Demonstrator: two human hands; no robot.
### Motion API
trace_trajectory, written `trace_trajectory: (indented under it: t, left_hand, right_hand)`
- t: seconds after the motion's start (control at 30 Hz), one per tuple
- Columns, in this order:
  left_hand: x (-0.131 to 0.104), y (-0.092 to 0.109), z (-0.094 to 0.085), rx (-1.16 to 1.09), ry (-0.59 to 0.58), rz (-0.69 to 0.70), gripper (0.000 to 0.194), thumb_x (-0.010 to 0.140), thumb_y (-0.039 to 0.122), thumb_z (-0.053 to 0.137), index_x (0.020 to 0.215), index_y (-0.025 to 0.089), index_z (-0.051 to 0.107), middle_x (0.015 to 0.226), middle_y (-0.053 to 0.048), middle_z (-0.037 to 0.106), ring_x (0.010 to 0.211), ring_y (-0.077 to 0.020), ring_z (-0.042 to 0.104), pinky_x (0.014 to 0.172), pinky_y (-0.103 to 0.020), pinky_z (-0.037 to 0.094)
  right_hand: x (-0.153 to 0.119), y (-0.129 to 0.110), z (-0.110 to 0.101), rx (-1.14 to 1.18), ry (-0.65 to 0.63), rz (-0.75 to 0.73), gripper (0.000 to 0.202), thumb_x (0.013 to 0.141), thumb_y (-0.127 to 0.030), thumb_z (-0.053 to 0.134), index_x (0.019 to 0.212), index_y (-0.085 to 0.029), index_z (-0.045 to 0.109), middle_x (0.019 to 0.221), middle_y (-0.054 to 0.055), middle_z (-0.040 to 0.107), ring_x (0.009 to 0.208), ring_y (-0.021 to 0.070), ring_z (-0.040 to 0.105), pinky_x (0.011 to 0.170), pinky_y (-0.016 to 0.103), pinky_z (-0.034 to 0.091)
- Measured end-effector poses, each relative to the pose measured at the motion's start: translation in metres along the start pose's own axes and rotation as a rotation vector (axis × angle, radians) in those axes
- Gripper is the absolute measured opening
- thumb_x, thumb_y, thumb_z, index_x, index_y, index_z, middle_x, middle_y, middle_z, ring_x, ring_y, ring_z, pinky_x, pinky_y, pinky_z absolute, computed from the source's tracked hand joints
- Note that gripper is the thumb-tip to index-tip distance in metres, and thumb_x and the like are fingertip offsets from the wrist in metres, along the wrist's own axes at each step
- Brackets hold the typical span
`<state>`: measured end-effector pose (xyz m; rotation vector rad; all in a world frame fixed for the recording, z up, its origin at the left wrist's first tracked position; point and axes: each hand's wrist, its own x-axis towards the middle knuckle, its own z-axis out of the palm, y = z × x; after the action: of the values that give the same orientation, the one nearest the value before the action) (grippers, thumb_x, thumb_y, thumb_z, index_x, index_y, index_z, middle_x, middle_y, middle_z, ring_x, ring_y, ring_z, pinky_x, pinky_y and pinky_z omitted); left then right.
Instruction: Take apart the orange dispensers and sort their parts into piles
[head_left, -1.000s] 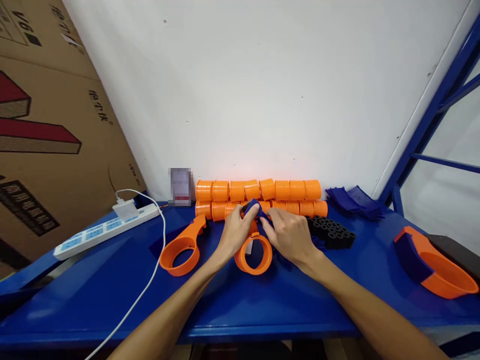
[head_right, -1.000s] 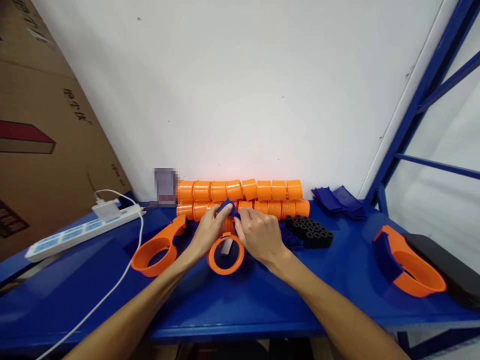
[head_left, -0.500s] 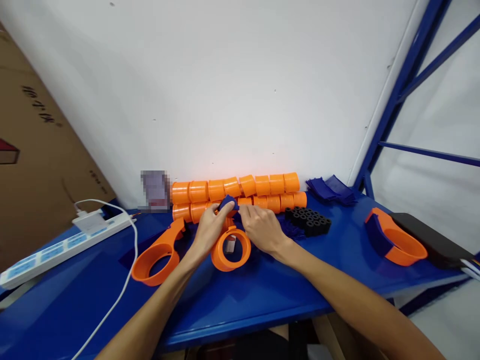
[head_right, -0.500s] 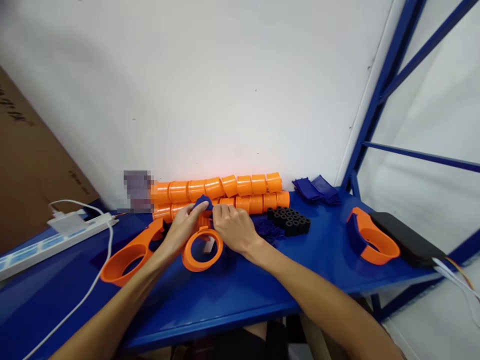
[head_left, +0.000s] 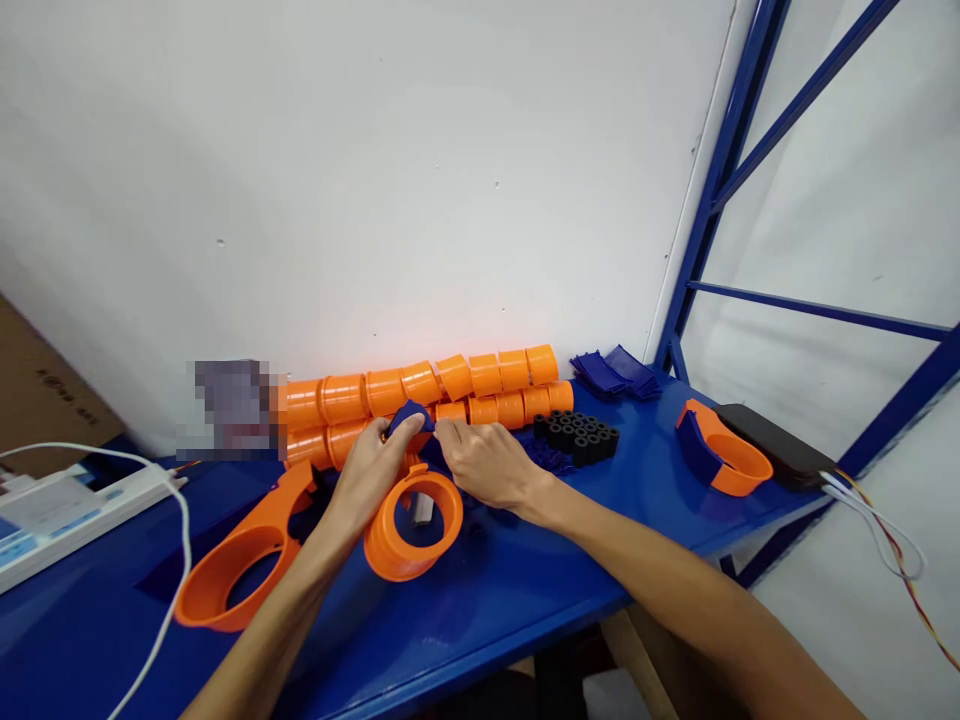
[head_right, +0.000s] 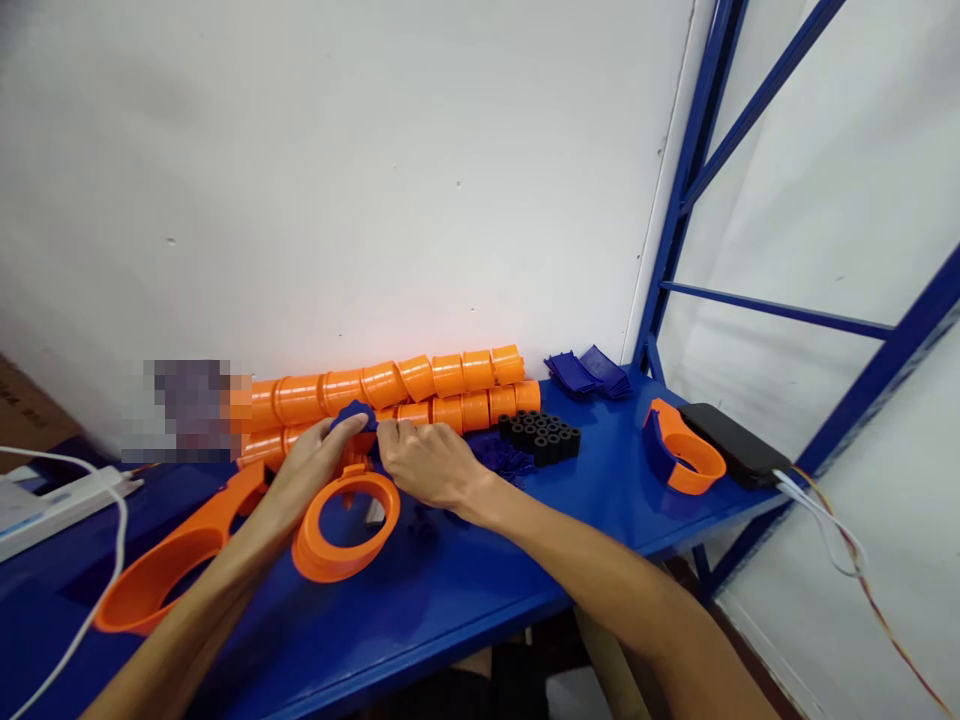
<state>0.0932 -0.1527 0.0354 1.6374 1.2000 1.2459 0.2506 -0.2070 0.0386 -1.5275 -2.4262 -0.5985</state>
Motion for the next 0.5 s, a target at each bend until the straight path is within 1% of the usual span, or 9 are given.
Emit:
trace_trajectory:
  t: [0.17,0.27,0.33,0.43,0.5]
  left_hand:
    - [0.001,-0.003,-0.003,0.008,-0.006,0.021,0.048,0.069,0.066,0.069,0.067,0.019,0.059,0.059,0.002,0.049,0.057,-0.0166,0.045,0.051,-0.028,0.035]
    - [0.000,-0.001,-0.003,-0.018,-0.006,0.041,0.046,0.069,0.063,0.071,0.067,0.019,0.061,0.061,0.001,0.054,0.058,-0.0177,0.049,0.051,-0.028,0.037]
    - [-0.003,0.002,-0.003,-0.072,0.005,0.055,0.041,0.070,0.059,0.072,0.069,0.019,0.062,0.066,-0.001,0.060,0.062,-0.0197,0.053,0.051,-0.028,0.040]
    - [-0.008,0.010,-0.004,-0.214,0.020,0.049,0.035,0.073,0.055,0.070,0.075,0.021,0.064,0.072,-0.003,0.065,0.069,-0.0225,0.060,0.055,-0.028,0.047]
    - [-0.012,0.014,-0.006,-0.313,-0.043,-0.008,0.037,0.075,0.057,0.068,0.078,0.021,0.065,0.068,-0.003,0.065,0.069,-0.0234,0.063,0.056,-0.029,0.049]
  right_hand:
    - [0.000,-0.002,-0.003,0.028,0.028,-0.008,0.025,0.099,-0.006,0.029,0.112,-0.009,0.050,0.093,0.014,0.068,0.081,0.0241,0.068,0.063,0.033,0.054]
    - [0.001,0.002,0.000,0.066,0.060,-0.001,0.022,0.101,-0.008,0.031,0.110,-0.011,0.051,0.094,0.013,0.069,0.082,0.0229,0.068,0.062,0.030,0.050]
    - [0.001,0.009,0.004,0.116,0.084,0.040,0.023,0.104,-0.013,0.031,0.108,-0.011,0.053,0.091,0.011,0.069,0.078,0.0214,0.068,0.060,0.028,0.045]
    - [0.000,0.021,0.009,0.171,0.136,0.151,0.031,0.107,-0.021,0.028,0.105,-0.011,0.057,0.081,0.009,0.069,0.069,0.0189,0.064,0.058,0.027,0.037]
    - [-0.002,0.024,0.009,0.197,0.197,0.218,0.035,0.108,-0.026,0.026,0.106,-0.012,0.058,0.082,0.009,0.070,0.068,0.0177,0.063,0.058,0.027,0.033]
